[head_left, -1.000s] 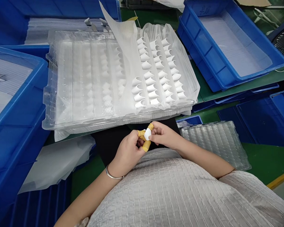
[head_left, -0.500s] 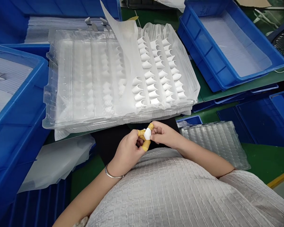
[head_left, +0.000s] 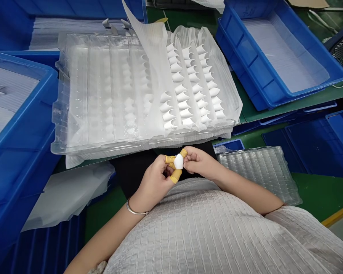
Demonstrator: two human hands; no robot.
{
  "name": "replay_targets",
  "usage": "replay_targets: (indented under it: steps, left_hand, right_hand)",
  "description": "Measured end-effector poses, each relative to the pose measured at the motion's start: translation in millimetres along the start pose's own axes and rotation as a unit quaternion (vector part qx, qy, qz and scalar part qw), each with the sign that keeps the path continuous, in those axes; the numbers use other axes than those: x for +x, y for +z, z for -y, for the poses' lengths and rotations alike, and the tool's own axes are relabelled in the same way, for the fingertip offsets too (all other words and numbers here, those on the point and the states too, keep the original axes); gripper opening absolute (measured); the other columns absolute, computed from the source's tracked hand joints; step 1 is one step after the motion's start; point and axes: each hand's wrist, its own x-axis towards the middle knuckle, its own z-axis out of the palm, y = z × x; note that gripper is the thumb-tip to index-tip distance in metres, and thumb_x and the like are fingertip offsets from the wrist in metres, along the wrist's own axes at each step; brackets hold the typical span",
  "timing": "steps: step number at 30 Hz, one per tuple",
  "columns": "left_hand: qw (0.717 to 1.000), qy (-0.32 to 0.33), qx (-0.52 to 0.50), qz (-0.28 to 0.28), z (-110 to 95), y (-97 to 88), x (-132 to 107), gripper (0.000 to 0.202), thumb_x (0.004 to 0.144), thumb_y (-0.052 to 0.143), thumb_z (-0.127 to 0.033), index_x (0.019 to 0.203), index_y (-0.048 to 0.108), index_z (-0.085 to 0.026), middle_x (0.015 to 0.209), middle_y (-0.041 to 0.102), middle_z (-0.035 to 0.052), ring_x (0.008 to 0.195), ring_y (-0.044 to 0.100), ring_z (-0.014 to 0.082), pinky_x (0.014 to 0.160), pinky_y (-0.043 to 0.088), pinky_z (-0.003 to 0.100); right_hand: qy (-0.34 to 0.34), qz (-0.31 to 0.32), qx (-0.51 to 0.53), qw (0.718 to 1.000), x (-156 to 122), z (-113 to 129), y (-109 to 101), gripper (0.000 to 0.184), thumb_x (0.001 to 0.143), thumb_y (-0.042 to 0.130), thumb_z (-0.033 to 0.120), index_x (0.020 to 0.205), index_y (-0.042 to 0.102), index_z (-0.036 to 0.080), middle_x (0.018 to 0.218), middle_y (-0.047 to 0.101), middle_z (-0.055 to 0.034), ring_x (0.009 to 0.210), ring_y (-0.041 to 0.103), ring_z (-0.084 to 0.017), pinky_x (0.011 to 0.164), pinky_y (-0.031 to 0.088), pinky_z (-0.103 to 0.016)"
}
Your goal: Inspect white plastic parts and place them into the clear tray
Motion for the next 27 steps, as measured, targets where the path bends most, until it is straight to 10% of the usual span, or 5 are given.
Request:
replay_targets:
  steps: [10,14,27]
  left_hand:
    - [0.993,0.042,0.107,0.006,-4,-1.1,1,0.013,0.082,0.060,-0.028,0.078,0.050,-0.020,0.068,0.056,-0.0025,0.060,0.054,0.0127,0.054,0.043,0.026]
    - [0.999,-0.010,-0.021,0.033,2,0.8,-1,0.012,0.082,0.062,-0.027,0.088,0.054,-0.020,0.077,0.061,-0.0009,0.066,0.058,0.0127,0.060,0.048,0.026]
    - [0.991,-0.052,-0.118,0.024,5,4.0,0,0.019,0.080,0.064,-0.024,0.096,0.056,-0.020,0.078,0.058,-0.0012,0.070,0.056,0.0120,0.063,0.047,0.026]
  right_hand:
    - [-0.068,-0.067,-0.211,0.973,-4,0,6,0.034,0.086,0.064,0.044,0.072,0.045,0.019,0.064,0.047,0.0047,0.058,0.043,-0.010,0.051,0.032,-0.023]
    - [-0.002,-0.052,-0.099,0.994,2,-3,0,0.039,0.096,0.044,0.049,0.072,0.049,0.019,0.058,0.056,0.0019,0.049,0.050,-0.011,0.048,0.038,-0.023]
    - [-0.005,-0.104,0.026,0.994,-2,-8,-13,0.013,0.085,0.062,0.029,0.090,0.058,0.018,0.064,0.056,0.0052,0.054,0.051,-0.009,0.052,0.039,-0.021]
